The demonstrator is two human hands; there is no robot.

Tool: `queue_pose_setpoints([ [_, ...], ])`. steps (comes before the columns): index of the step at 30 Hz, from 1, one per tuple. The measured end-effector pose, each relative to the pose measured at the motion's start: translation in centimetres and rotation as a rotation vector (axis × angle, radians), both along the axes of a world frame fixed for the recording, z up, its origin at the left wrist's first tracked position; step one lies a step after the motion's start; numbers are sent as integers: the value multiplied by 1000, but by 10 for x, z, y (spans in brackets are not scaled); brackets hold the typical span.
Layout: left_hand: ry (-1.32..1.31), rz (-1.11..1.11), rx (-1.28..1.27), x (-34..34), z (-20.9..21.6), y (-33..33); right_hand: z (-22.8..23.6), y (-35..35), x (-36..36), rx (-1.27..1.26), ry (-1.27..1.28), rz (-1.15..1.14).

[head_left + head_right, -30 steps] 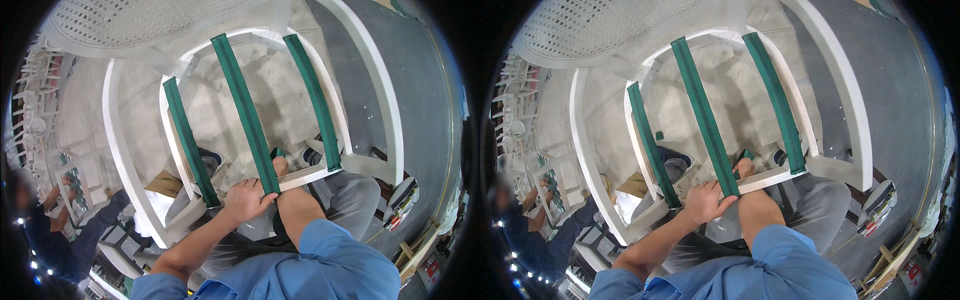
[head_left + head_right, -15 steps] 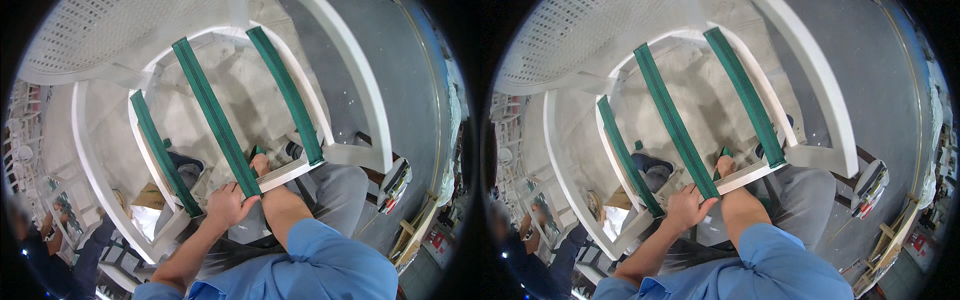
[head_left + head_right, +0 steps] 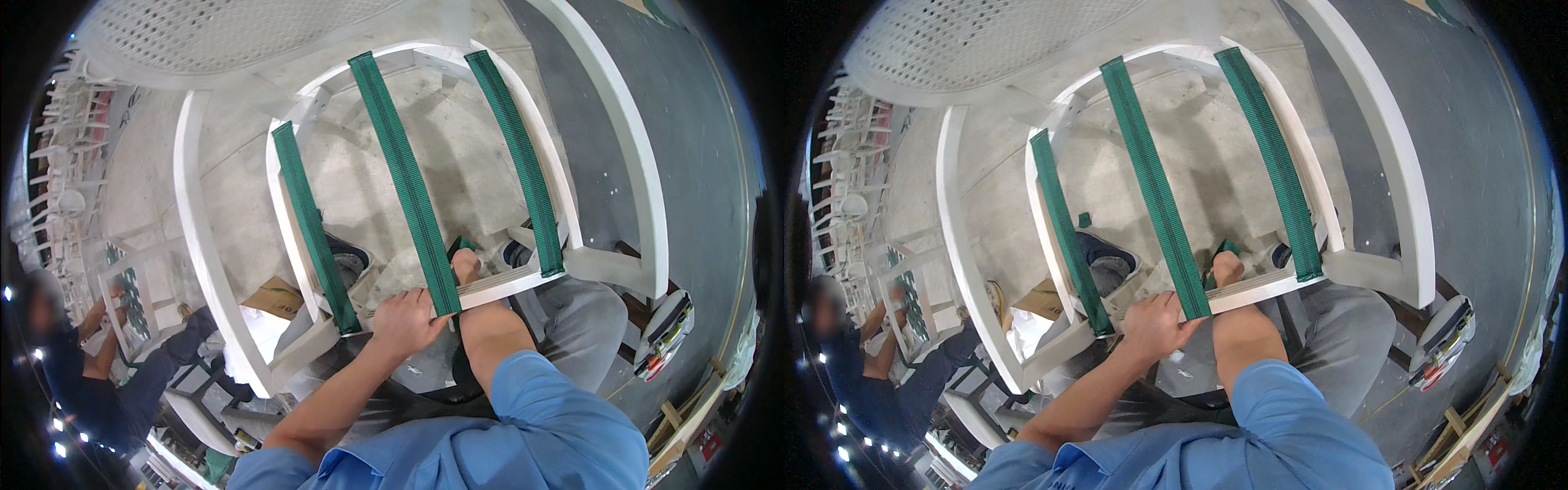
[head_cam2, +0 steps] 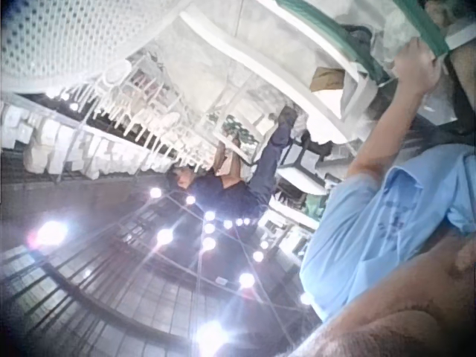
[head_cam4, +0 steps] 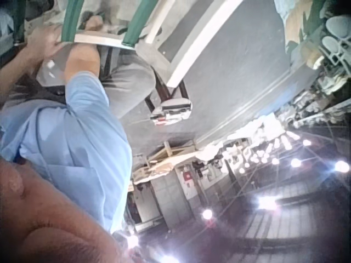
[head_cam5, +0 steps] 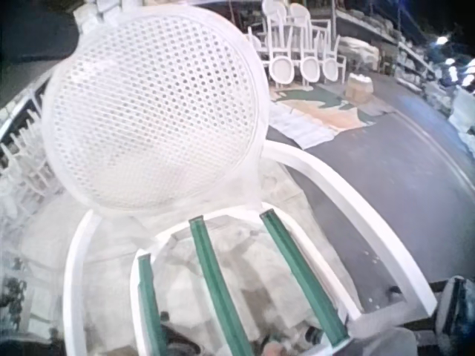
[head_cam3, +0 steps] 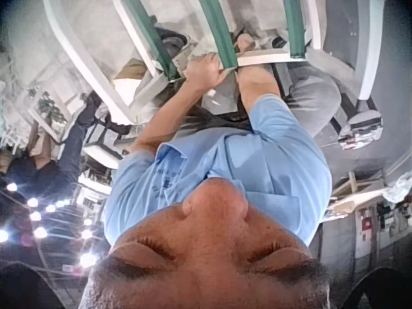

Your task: The person attaches green straps to the underside of a white plastic chair using a staple gun. They position the straps, staple them in place, and trim excess material with scissors.

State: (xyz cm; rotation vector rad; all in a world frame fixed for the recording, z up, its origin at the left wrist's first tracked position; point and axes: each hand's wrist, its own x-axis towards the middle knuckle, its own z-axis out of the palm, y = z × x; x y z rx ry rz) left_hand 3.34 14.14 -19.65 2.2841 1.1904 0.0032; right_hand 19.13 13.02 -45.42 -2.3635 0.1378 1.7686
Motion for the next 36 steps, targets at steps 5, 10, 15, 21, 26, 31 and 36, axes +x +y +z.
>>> queue_pose_setpoints([
  [5,0,13,36,0,6,1,13,-4,14,22,-37,106],
  [10,-37,14,28,1,0,1,8,-2,17,-11,-58,198],
  [15,-16,11,19,3,2,2,-11,21,3,-17,-100,270],
  [21,13,-20,3,0,0,-2,-3,10,-2,-23,-117,385],
  [26,8,15,79,1,5,0,15,-15,7,10,-139,499],
  [31,46,13,58,3,7,2,28,-38,17,3,-200,626],
  [36,31,14,16,1,2,1,27,-21,20,-31,-245,804],
])
